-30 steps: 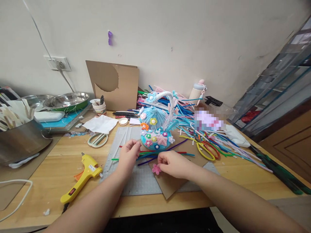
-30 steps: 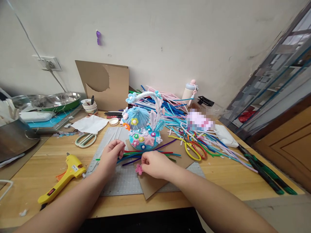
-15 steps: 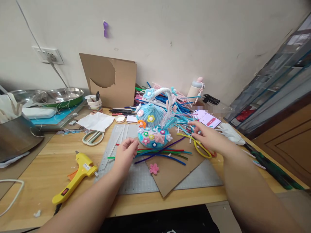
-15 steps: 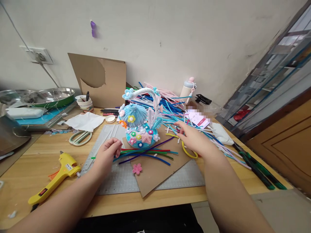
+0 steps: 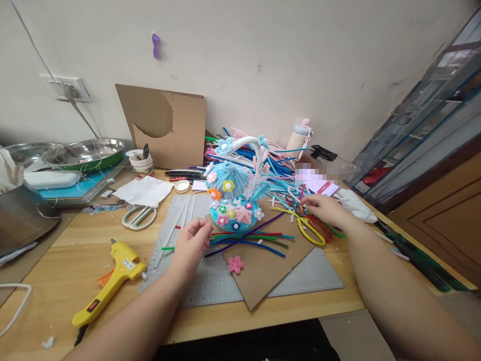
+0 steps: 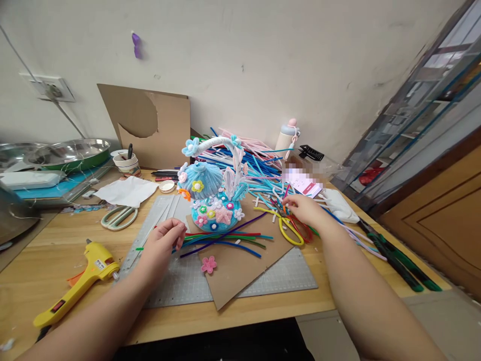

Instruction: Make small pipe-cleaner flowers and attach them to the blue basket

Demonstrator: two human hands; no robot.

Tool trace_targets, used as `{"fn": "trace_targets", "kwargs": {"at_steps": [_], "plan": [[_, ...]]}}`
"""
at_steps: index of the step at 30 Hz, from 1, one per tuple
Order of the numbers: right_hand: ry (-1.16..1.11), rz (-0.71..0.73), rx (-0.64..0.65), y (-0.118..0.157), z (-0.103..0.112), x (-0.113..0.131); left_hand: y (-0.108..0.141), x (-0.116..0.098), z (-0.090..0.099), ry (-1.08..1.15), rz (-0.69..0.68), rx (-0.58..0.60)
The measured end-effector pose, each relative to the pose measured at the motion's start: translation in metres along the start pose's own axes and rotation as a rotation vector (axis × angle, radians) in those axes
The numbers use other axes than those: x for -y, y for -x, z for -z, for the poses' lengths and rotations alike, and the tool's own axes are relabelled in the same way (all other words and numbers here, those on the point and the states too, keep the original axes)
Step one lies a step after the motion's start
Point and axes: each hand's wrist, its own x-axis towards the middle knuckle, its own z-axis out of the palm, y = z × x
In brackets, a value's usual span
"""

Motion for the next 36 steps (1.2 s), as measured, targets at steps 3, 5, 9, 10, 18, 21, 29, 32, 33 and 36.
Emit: {"fn": "trace_targets", "kwargs": {"at_steps": [3,5,9,10,18,21,29,32,33,36], "plan": [[-0.101,0.19,0.092,-0.005,-0.009,0.017,0.0,0.001,0.001,-0.004,0.006,0.002],[-0.156,0.24,0.091,-0.006,-0.011,0.022,0.0,0.001,0.001,-0.006,0.008,0.003],[-0.246,0.135,-0.19,-0.004,0.001,0.009,0.0,0.002,0.001,-0.005,0.013,0.012],[-0.264,0.08,-0.305,-0.002,0.007,0.002,0.001,0.002,0.001,-0.004,0.015,0.015],[-0.386,-0.21,-0.704,0.013,0.049,-0.049,0.005,0.001,-0.002,-0.02,0.017,0.043],[-0.326,-0.186,-0.501,0.008,0.036,-0.046,0.004,0.002,-0.001,-0.037,0.001,0.055],[-0.059,-0.1,-0.206,-0.021,-0.02,-0.012,0.003,0.002,-0.001,-0.041,0.012,0.03],[-0.008,-0.092,-0.209,-0.022,-0.019,0.0,0.003,0.002,-0.001,-0.042,0.003,0.039],[-0.001,-0.081,-0.22,-0.019,-0.016,0.006,0.003,0.001,-0.001,-0.042,0.001,0.045],[-0.029,0.028,-0.177,0.006,-0.007,0.039,0.009,0.0,-0.005,-0.05,-0.04,0.09]]}}
